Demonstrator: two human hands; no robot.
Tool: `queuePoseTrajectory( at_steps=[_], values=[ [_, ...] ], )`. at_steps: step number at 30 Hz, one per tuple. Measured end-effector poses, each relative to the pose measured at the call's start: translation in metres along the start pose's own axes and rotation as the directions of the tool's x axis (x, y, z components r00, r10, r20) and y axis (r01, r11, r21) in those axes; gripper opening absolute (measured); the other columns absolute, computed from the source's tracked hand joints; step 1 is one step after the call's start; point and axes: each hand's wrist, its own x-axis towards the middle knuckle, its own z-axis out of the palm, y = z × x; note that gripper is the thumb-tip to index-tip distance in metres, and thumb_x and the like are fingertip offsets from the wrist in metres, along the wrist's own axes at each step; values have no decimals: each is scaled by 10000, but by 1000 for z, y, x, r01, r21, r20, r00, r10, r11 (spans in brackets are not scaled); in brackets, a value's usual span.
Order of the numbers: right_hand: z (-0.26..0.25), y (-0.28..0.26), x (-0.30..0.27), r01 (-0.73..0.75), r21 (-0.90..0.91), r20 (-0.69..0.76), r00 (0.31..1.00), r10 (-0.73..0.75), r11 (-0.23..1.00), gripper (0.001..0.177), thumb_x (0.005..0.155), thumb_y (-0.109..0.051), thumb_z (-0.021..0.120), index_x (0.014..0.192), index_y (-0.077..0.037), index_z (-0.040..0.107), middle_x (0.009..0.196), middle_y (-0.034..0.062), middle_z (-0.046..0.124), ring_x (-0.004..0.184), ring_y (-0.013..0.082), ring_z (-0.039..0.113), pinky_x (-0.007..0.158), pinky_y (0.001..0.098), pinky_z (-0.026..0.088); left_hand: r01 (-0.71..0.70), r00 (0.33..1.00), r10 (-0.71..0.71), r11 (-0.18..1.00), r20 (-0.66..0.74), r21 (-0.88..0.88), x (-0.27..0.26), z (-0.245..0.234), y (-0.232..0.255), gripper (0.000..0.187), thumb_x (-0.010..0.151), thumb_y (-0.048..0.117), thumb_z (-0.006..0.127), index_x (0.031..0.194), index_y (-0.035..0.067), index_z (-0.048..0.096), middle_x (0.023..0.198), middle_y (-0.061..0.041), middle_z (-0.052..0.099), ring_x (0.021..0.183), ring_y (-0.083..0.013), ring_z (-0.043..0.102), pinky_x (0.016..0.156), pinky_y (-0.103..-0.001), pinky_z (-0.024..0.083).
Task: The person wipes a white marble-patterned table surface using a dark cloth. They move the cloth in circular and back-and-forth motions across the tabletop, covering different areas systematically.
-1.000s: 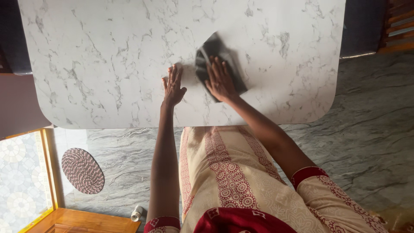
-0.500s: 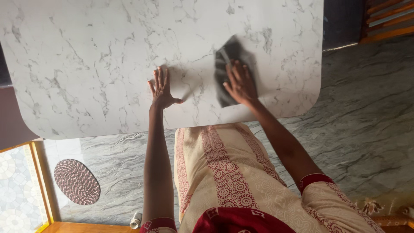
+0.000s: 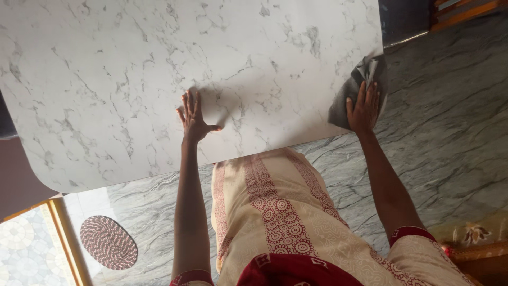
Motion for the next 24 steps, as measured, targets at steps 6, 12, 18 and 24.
queuePoseTrajectory(
  at_steps=[6,12,18,24],
  values=[
    [11,-73,-18,93,33,35,995,-95,995,788,1087,-349,595,1656,58,232,1670,356,237,1588,469,213,1303,577,194,-118,988,118,993,-103,8,-11,7,-11,1491,434,525,1015,1640,228,190,1724,-122,55,1593,-303,40,1260,-651,63],
    [22,-201,-29,254,68,91,961,-259,965,852,1035,-378,649,1637,47,222,1685,317,216,1577,436,223,1296,566,211,-240,946,192,957,-261,-165,-30,13,-30,747,923,279,812,1566,149,456,1675,-151,381,1578,-343,279,1257,-660,180],
    [38,-334,-45,424,179,56,897,-439,888,891,979,-443,655,1594,40,227,1674,292,195,1558,416,226,1282,560,214,-273,931,191,930,-312,-247,-64,-15,-46,465,980,236,689,1407,84,586,1504,-174,542,1439,-358,473,1224,-608,327],
    [72,-473,-58,547,283,1,822,-570,788,895,995,-468,644,1606,39,231,1682,262,174,1573,397,193,1285,557,177,-182,928,102,964,-359,-195,-87,-54,-74,423,975,184,675,1382,85,615,1459,-173,568,1444,-387,460,1207,-654,282]
  ],
)
